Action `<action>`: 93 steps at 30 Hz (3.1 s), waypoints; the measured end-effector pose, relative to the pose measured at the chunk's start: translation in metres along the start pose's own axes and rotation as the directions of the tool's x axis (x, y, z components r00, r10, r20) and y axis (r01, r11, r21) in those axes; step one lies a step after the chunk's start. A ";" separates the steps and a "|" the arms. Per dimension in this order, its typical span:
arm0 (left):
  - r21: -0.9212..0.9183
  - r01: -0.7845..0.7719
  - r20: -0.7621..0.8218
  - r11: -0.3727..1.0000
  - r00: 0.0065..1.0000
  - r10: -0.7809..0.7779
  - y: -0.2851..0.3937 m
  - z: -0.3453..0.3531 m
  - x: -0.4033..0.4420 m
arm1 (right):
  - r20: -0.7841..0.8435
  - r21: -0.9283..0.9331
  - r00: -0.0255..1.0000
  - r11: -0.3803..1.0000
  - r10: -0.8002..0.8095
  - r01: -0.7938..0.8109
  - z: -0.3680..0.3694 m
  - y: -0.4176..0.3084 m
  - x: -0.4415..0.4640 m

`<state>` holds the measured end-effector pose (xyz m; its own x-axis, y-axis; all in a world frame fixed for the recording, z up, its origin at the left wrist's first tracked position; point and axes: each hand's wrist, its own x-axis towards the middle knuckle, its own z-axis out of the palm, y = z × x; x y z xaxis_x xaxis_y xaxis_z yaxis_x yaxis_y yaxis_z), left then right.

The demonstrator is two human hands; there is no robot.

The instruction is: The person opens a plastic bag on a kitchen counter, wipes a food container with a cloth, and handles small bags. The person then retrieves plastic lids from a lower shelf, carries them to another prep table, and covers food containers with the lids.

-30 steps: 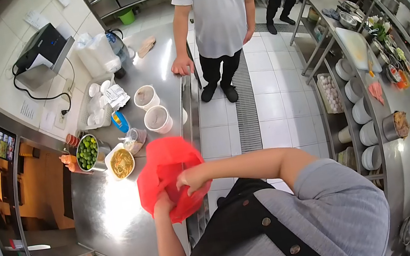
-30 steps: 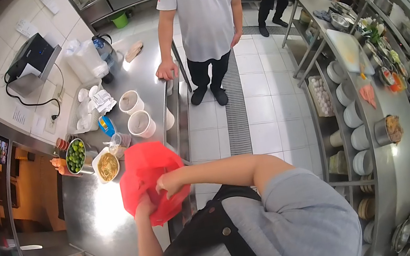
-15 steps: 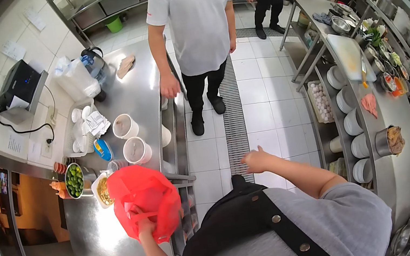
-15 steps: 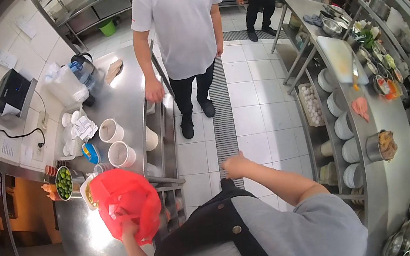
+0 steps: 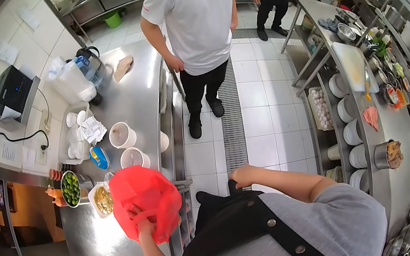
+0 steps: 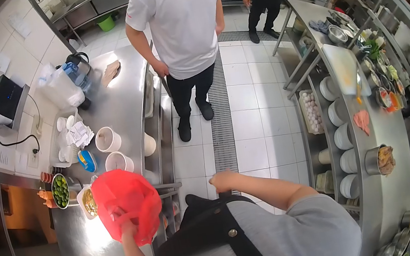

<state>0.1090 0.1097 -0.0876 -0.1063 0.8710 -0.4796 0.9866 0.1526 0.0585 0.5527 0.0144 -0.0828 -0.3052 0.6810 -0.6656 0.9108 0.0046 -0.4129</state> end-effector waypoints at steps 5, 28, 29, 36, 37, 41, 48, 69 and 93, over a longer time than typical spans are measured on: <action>-0.048 0.010 -0.044 0.999 0.999 -0.012 -0.006 0.000 0.005 | -0.034 -0.115 0.996 0.990 -0.083 0.078 -0.032 -0.040 0.054; -0.407 -0.110 -0.059 0.907 0.994 0.094 -0.006 -0.001 0.017 | -0.471 -0.344 0.775 0.896 -0.422 0.279 -0.187 -0.214 0.169; -0.419 -0.103 -0.054 0.902 0.995 0.088 -0.007 -0.001 0.016 | -0.425 -0.356 0.804 0.894 -0.416 0.274 -0.184 -0.216 0.174; -0.504 -0.056 -0.038 0.862 0.998 0.042 -0.001 -0.008 0.016 | -0.383 -0.375 0.787 0.861 -0.483 0.345 -0.177 -0.222 0.196; -0.515 -0.050 -0.036 0.855 0.999 0.037 0.000 -0.008 0.015 | -0.368 -0.383 0.794 0.857 -0.485 0.345 -0.179 -0.224 0.195; -0.571 -0.029 -0.033 0.821 0.999 0.012 0.000 -0.008 0.018 | -0.312 -0.427 0.809 0.834 -0.498 0.349 -0.180 -0.228 0.196; -0.637 0.018 -0.008 0.771 0.999 -0.031 0.007 -0.017 0.013 | -0.410 -0.427 0.727 0.820 -0.551 0.381 -0.156 -0.220 0.210; -0.405 -0.179 -0.299 0.897 0.953 0.055 -0.009 0.023 0.014 | -0.492 -0.506 0.610 0.774 -0.622 0.381 -0.143 -0.206 0.217; -0.089 -0.065 -0.201 0.994 0.978 0.046 -0.001 0.018 0.013 | -0.538 -0.517 0.571 0.777 -0.621 0.358 -0.140 -0.207 0.215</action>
<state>0.1085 0.1126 -0.1099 -0.0838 0.9533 -0.2903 0.9763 0.1368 0.1676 0.3380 0.2626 -0.0535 -0.5899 0.7796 0.2104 0.7426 0.6261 -0.2378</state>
